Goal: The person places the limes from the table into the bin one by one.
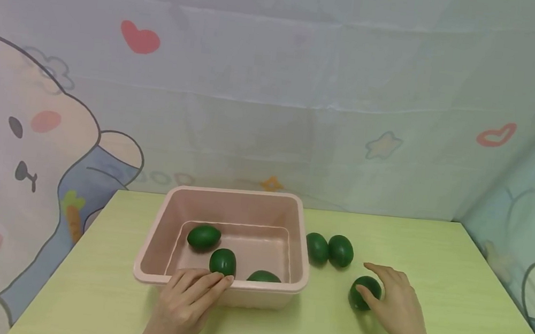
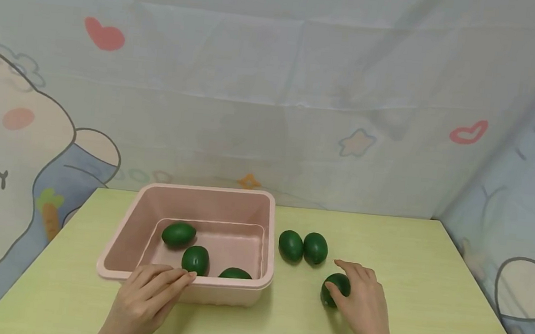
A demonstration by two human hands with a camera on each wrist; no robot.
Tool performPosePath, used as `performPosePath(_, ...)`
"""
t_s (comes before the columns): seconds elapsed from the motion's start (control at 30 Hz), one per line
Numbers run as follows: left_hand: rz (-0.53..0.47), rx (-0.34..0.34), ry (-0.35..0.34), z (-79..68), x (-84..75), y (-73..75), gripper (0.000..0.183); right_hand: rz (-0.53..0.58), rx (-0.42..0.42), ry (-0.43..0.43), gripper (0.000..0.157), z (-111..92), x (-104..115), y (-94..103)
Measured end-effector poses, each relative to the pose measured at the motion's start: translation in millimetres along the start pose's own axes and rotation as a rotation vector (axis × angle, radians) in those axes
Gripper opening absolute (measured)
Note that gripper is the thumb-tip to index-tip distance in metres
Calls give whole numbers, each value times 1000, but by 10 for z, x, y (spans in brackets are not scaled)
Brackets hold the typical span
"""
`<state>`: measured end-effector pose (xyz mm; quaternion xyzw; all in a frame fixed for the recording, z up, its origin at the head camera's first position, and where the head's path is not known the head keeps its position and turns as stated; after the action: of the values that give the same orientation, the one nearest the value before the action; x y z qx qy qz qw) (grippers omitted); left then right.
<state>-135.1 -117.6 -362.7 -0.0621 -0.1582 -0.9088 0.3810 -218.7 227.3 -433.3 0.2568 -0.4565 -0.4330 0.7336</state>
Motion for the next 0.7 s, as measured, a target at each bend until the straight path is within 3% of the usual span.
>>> performPosePath(0.23,5,4,-4,0,-2,-12,28,-1,-11,5,50,-10,-98,4)
performPosePath(0.7,4,8,-4,-33,5,-11,27,-27,110,-101,63,-49,-244,-66)
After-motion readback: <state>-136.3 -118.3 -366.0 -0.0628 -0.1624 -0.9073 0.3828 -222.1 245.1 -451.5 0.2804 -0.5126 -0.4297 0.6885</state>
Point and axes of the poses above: each hand's wrist, its own z-axis towards the middle knuckle, its own y-axis out of the back of the hand, x = y × z, the point moved 7 cm from there along z, towards the middle knuckle, and after that the axes turned 9 degrees about -x, right-handed, at the moved point
